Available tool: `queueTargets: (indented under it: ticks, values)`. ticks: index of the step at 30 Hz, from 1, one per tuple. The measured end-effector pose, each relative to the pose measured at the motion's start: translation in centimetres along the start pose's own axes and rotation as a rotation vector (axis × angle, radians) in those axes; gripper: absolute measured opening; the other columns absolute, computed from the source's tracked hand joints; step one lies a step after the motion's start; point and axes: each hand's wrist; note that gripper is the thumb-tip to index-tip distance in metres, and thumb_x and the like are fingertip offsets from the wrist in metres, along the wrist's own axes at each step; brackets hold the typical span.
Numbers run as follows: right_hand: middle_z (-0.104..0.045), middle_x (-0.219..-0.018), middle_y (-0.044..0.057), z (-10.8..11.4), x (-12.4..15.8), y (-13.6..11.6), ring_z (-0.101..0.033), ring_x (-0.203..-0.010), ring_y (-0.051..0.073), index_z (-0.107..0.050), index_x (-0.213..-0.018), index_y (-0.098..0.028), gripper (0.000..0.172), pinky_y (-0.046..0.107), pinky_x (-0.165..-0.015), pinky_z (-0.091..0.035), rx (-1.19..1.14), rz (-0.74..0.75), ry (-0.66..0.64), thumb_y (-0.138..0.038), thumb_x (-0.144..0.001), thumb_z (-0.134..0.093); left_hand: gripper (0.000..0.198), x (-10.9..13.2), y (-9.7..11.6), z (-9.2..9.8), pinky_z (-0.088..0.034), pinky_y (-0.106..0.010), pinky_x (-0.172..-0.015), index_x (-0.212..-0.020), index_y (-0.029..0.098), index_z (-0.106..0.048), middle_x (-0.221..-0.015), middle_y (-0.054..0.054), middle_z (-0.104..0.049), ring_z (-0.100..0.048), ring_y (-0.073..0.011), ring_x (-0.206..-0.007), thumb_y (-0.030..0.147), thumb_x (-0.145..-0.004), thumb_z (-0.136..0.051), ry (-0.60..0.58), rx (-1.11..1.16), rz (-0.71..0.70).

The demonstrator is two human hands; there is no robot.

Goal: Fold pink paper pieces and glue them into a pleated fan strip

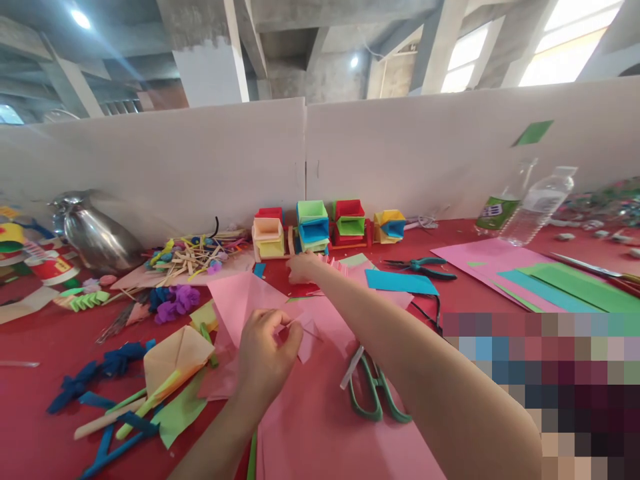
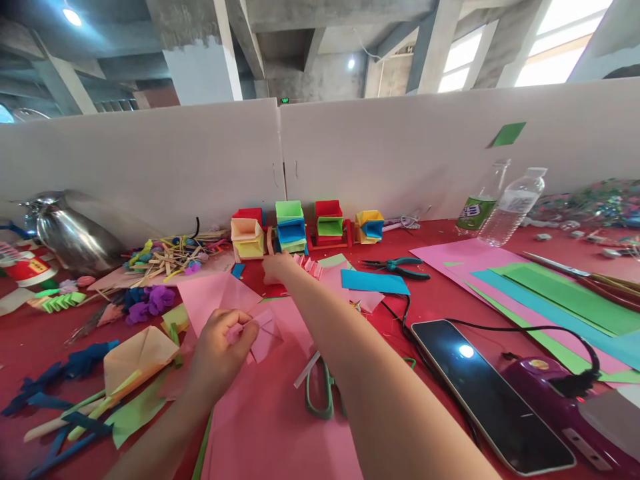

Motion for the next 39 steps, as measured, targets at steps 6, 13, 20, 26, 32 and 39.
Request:
queueTargets:
  ticks: [6, 13, 20, 26, 32, 39]
  values:
    - [-0.057, -0.113, 0.007, 1.3, 1.8, 0.7, -0.059, -0.095, 0.02, -0.054, -0.113, -0.015, 0.03, 0.04, -0.079, -0.051, -0.384, 0.043, 0.182, -0.031, -0.088, -0.053, 0.018, 0.1, -0.3, -0.3, -0.042, -0.03, -0.071, -0.062, 0.021, -0.057, -0.071, -0.002, -0.061, -0.056, -0.0202, -0.079, 0.027, -0.077, -0.05, 0.035, -0.007, -0.009]
    - [-0.062, -0.109, 0.007, 3.8, 6.5, 1.2, -0.06, -0.09, 0.013, -0.05, -0.118, -0.013, 0.038, 0.024, -0.076, -0.048, -0.828, 0.066, 0.491, -0.035, -0.087, -0.045, 0.024, -0.2, -0.8, -0.2, -0.04, -0.028, -0.067, -0.063, 0.02, -0.058, -0.065, -0.001, -0.06, -0.055, -0.0183, -0.071, 0.034, -0.08, -0.049, 0.029, 0.014, -0.001]
    - [-0.064, -0.077, 0.004, 2.7, 15.0, 0.1, -0.058, -0.066, 0.012, -0.061, -0.091, -0.012, 0.037, 0.024, -0.059, -0.044, -0.858, -0.017, 0.407, -0.046, -0.077, -0.055, 0.03, -0.6, -1.8, 0.4, -0.032, -0.023, -0.049, -0.071, 0.021, -0.06, -0.055, 0.004, -0.054, -0.049, -0.0141, -0.051, 0.048, -0.079, -0.049, -0.015, 0.149, 0.156]
    - [-0.063, -0.104, 0.013, 0.5, 21.8, -1.0, -0.059, -0.092, 0.025, -0.059, -0.108, -0.015, 0.044, 0.033, -0.071, -0.042, -0.361, -0.14, 0.333, -0.048, -0.078, -0.054, 0.03, -1.4, -2.7, 0.5, -0.039, -0.023, -0.057, -0.074, 0.018, -0.06, -0.067, -0.001, -0.062, -0.054, -0.0162, -0.062, 0.047, -0.077, -0.051, -0.001, 0.292, 0.182]
    - [-0.069, -0.088, 0.016, 0.6, 25.6, 2.7, -0.065, -0.079, 0.032, -0.061, -0.102, -0.013, 0.033, 0.034, -0.059, -0.04, 0.089, -0.447, 0.128, -0.036, -0.081, -0.049, 0.031, -1.1, -2.2, 0.2, -0.04, -0.023, -0.057, -0.073, 0.015, -0.063, -0.064, 0.0, -0.062, -0.054, -0.015, -0.061, 0.045, -0.074, -0.056, -0.099, 0.437, 0.215]
    - [-0.064, -0.066, 0.002, -0.8, 25.8, 4.8, -0.059, -0.058, 0.018, -0.061, -0.103, -0.02, 0.036, 0.025, -0.048, -0.033, -0.13, -0.422, 0.127, -0.045, -0.082, -0.046, 0.031, -0.8, -1.7, 0.3, -0.04, -0.021, -0.057, -0.076, 0.015, -0.063, -0.066, 0.0, -0.061, -0.053, -0.0131, -0.062, 0.046, -0.073, -0.06, -0.153, 0.544, 0.216]
Point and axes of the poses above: each hand's wrist, its own x-axis away from the middle knuckle, its own z-axis out of the back of the hand, y = z × x
